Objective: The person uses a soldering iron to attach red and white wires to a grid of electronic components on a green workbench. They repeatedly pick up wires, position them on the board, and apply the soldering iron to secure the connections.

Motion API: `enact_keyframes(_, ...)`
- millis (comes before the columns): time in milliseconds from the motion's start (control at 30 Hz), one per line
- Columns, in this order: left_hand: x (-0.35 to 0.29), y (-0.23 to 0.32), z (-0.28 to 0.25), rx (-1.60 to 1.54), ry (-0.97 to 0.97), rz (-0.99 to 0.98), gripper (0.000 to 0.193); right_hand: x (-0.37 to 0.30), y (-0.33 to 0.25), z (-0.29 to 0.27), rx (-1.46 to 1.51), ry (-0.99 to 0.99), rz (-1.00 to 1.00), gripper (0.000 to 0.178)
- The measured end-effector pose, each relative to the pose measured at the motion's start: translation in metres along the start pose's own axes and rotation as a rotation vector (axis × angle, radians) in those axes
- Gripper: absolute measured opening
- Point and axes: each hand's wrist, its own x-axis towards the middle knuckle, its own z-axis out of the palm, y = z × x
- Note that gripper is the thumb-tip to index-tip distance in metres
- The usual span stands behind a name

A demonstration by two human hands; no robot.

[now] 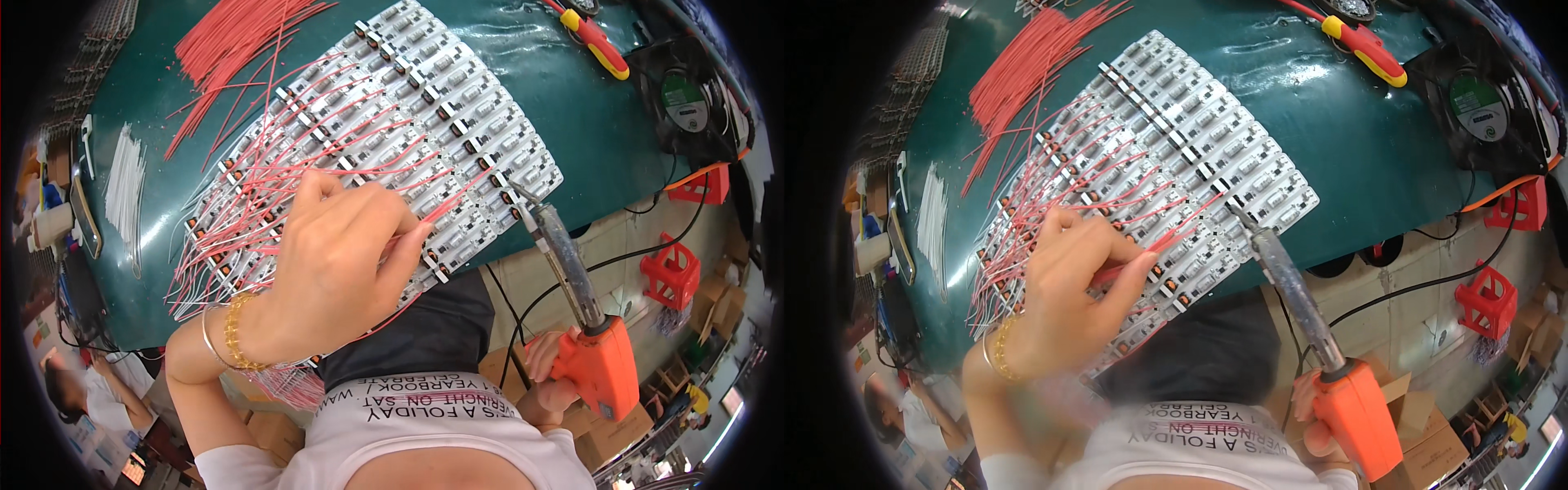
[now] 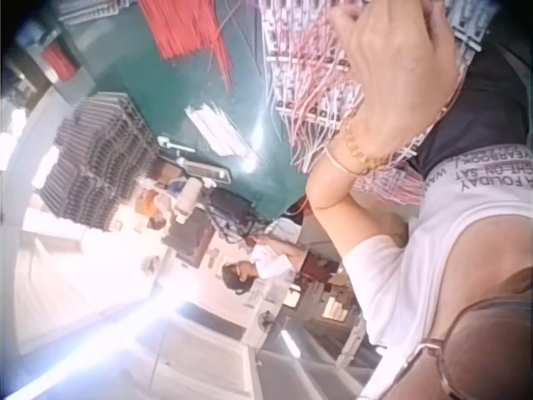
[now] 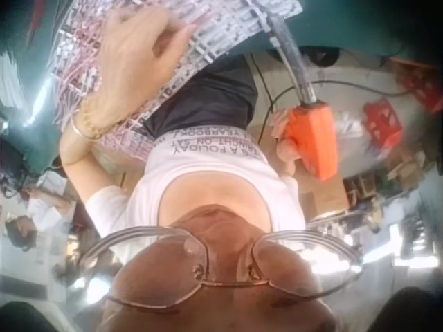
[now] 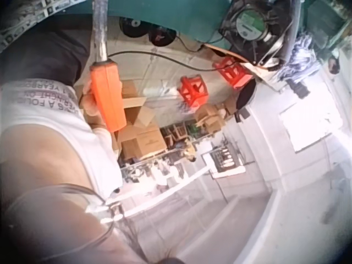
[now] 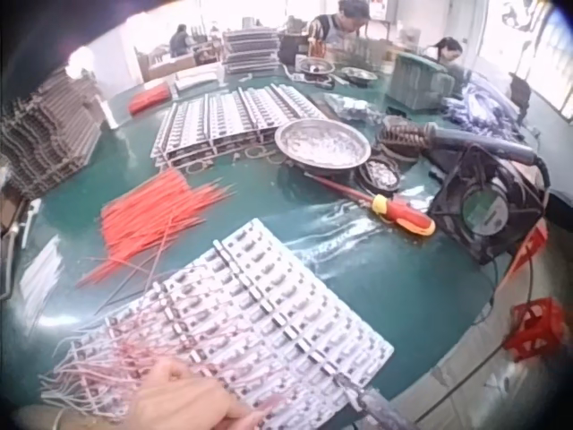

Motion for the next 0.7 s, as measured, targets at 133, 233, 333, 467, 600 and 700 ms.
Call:
enact_keyframes(133,-0.007,-0.003,-0.002,-0.028,-0.016,-0.005,0.015,-0.008,-0.003,-0.005,-0.085,0.018,0.101,0.051)
enact_keyframes(233,-0.009,-0.004,-0.005,-0.041,-0.025,-0.021,0.014,-0.009,-0.004,-0.006,-0.146,0.024,0.178,0.049)
enact_keyframes(333,-0.011,-0.006,-0.005,-0.060,-0.042,-0.040,0.014,-0.010,0.001,-0.008,-0.225,-0.007,0.168,0.041)
enact_keyframes(467,-0.011,-0.006,-0.004,-0.058,-0.044,-0.036,0.015,-0.005,0.006,-0.008,-0.272,-0.057,0.087,0.043)
enact_keyframes(600,-0.011,-0.005,-0.006,-0.062,-0.044,-0.037,0.015,-0.008,0.006,-0.009,-0.403,-0.053,0.106,0.062)
enact_keyframes(700,-0.012,-0.006,-0.004,-0.052,-0.027,-0.022,0.015,-0.015,0.010,-0.016,-0.523,-0.077,0.130,0.071)
